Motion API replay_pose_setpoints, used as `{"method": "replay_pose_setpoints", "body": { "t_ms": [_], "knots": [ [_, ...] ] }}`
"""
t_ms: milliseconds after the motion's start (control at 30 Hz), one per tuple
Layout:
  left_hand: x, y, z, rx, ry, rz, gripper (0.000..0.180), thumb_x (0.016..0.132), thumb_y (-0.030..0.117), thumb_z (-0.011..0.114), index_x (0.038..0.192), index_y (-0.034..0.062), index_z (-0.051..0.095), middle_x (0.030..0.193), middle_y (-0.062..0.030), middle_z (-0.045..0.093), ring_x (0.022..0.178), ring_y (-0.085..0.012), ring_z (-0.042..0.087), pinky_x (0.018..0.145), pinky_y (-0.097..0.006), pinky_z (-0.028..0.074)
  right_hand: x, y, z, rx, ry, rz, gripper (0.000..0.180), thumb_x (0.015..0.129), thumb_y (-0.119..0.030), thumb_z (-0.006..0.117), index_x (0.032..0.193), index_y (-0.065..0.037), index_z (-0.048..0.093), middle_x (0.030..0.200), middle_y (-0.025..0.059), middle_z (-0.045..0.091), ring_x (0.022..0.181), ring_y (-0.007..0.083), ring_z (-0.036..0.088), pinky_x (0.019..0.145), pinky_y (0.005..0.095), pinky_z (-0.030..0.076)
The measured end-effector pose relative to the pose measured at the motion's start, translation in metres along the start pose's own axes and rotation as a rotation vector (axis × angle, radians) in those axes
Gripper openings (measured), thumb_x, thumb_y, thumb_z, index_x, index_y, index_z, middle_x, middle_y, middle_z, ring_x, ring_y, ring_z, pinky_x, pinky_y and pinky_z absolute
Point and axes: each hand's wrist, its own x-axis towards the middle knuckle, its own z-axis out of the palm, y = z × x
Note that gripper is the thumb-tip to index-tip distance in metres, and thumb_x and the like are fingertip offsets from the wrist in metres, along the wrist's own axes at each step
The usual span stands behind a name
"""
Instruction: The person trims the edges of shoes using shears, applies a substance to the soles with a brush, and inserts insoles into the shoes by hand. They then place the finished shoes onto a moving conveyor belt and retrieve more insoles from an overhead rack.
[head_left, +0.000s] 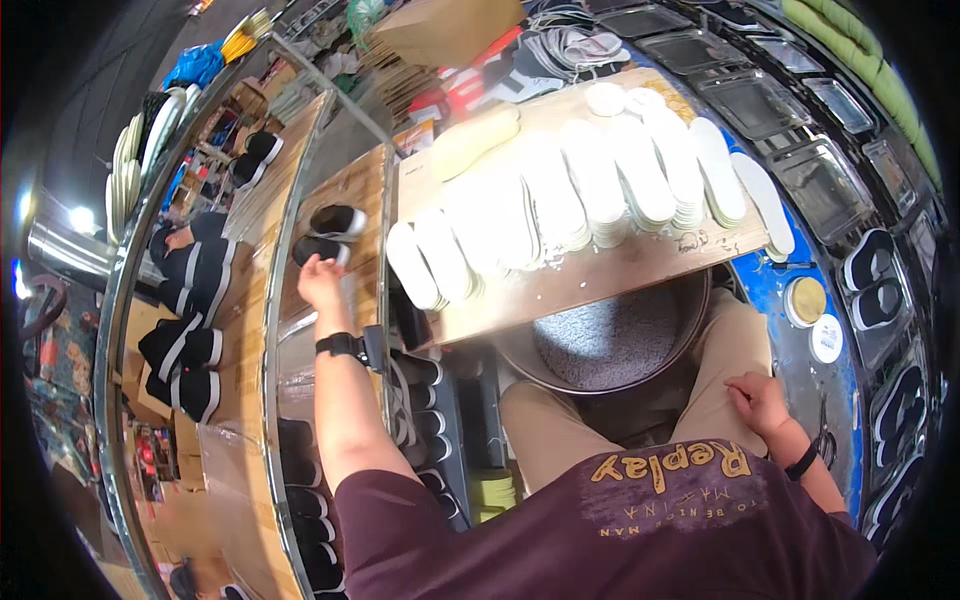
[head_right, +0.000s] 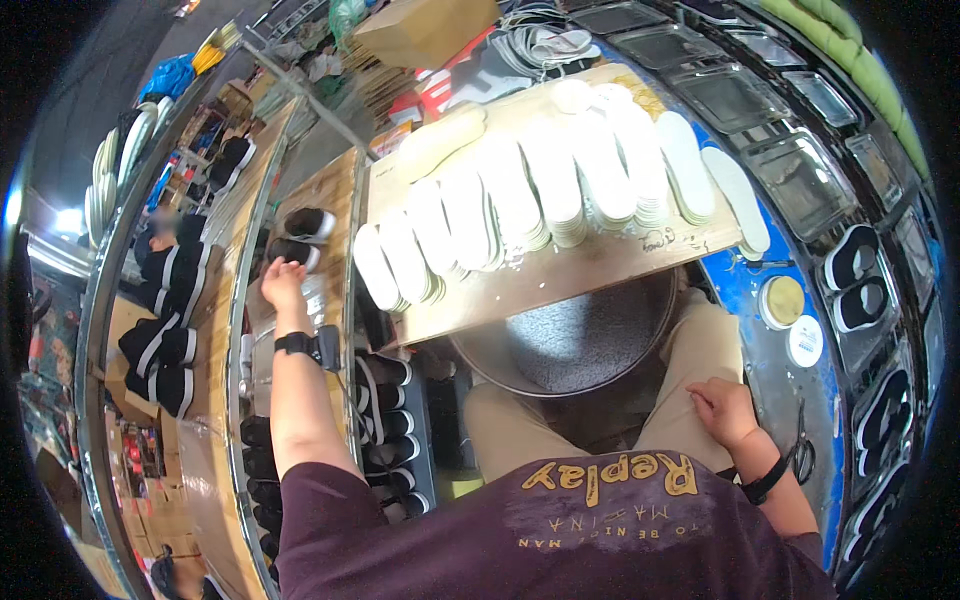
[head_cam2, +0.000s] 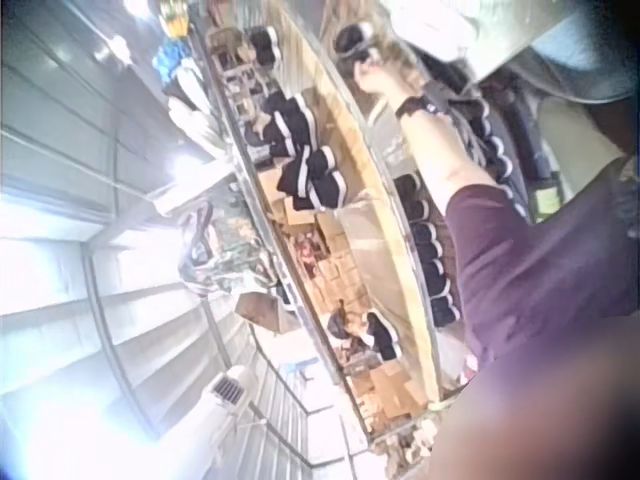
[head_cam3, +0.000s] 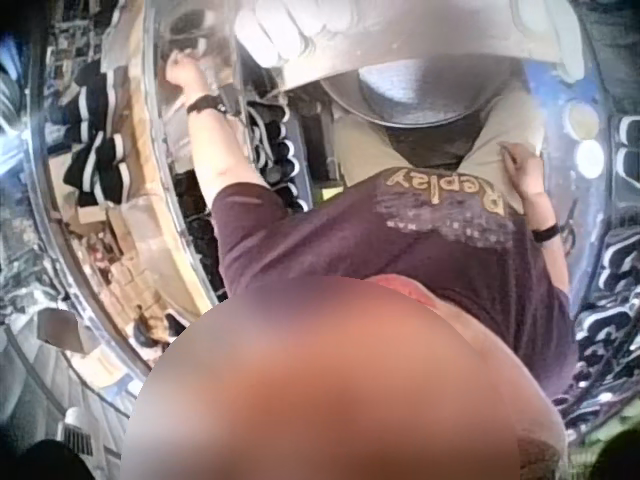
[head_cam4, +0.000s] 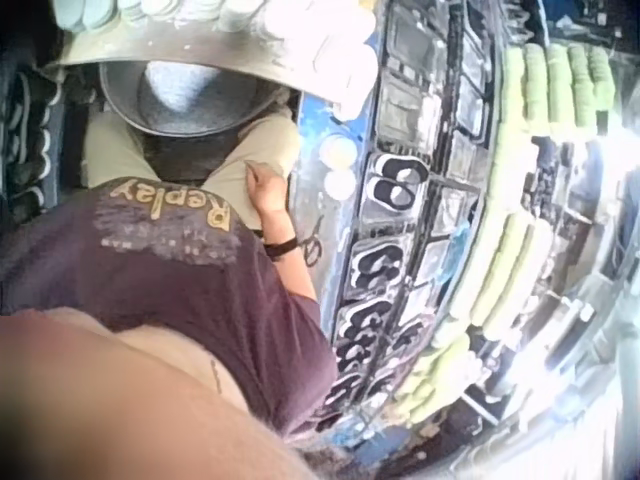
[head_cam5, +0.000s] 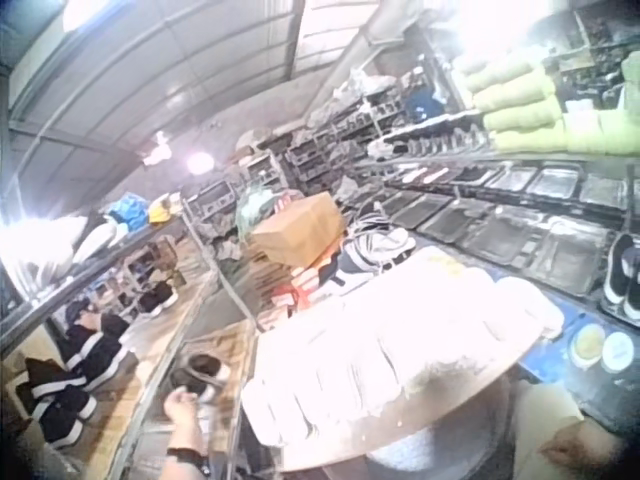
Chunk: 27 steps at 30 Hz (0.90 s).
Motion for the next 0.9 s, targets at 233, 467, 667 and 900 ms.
{"method": "replay_pose_setpoints", "body": {
  "t_ms": [233, 467, 667, 900],
  "knots": [
    [-0.210, -0.003, 0.127, 0.060, -0.753, -0.047, 0.024, 0.097, 0.011, 0.054, 0.112, -0.0056, 0.062, 0.081, -0.0052, 0.065, 0.069, -0.0102, 0.058, 0.065, -0.024, 0.048, -0.011, 0.037, -0.041, -0.168, 0.122, 0.216, 0.017, 0.082, -0.010, 0.064, 0.098, -0.006, 0.069, 0.086, 0.0178, 0.066, 0.078, 0.0368, 0.063, 0.068, 0.0420, 0.051],
    [-0.381, -0.015, 0.121, -0.105, -0.985, -0.259, 0.024, 0.097, 0.016, 0.057, 0.110, -0.0039, 0.062, 0.087, -0.0078, 0.067, 0.071, -0.0138, 0.063, 0.066, -0.025, 0.053, -0.018, 0.125, -0.097, -0.209, 0.375, 0.487, 0.031, 0.081, -0.005, 0.064, 0.112, -0.007, 0.063, 0.107, 0.0200, 0.063, 0.101, 0.0379, 0.061, 0.088, 0.0416, 0.050],
    [-0.445, -0.005, 0.097, -0.089, -1.041, -0.449, 0.018, 0.096, 0.006, 0.055, 0.109, -0.0032, 0.063, 0.088, -0.0097, 0.068, 0.073, -0.0139, 0.064, 0.067, -0.025, 0.053, -0.016, 0.237, -0.168, -0.572, 0.691, 0.669, 0.082, 0.077, -0.020, 0.075, 0.144, -0.009, 0.030, 0.125, 0.0250, 0.055, 0.112, 0.0396, 0.057, 0.092, 0.0436, 0.048],
    [-0.464, 0.013, 0.079, -0.038, -0.989, -0.526, 0.017, 0.097, 0.005, 0.053, 0.108, -0.0032, 0.063, 0.088, -0.0097, 0.068, 0.072, -0.0137, 0.064, 0.068, -0.025, 0.053, 0.073, 0.284, -0.209, -0.098, 0.443, 0.919, 0.060, 0.075, -0.034, 0.077, 0.118, 0.002, 0.057, 0.094, 0.0240, 0.068, 0.080, 0.0376, 0.068, 0.073, 0.0442, 0.053]
  ]
}}
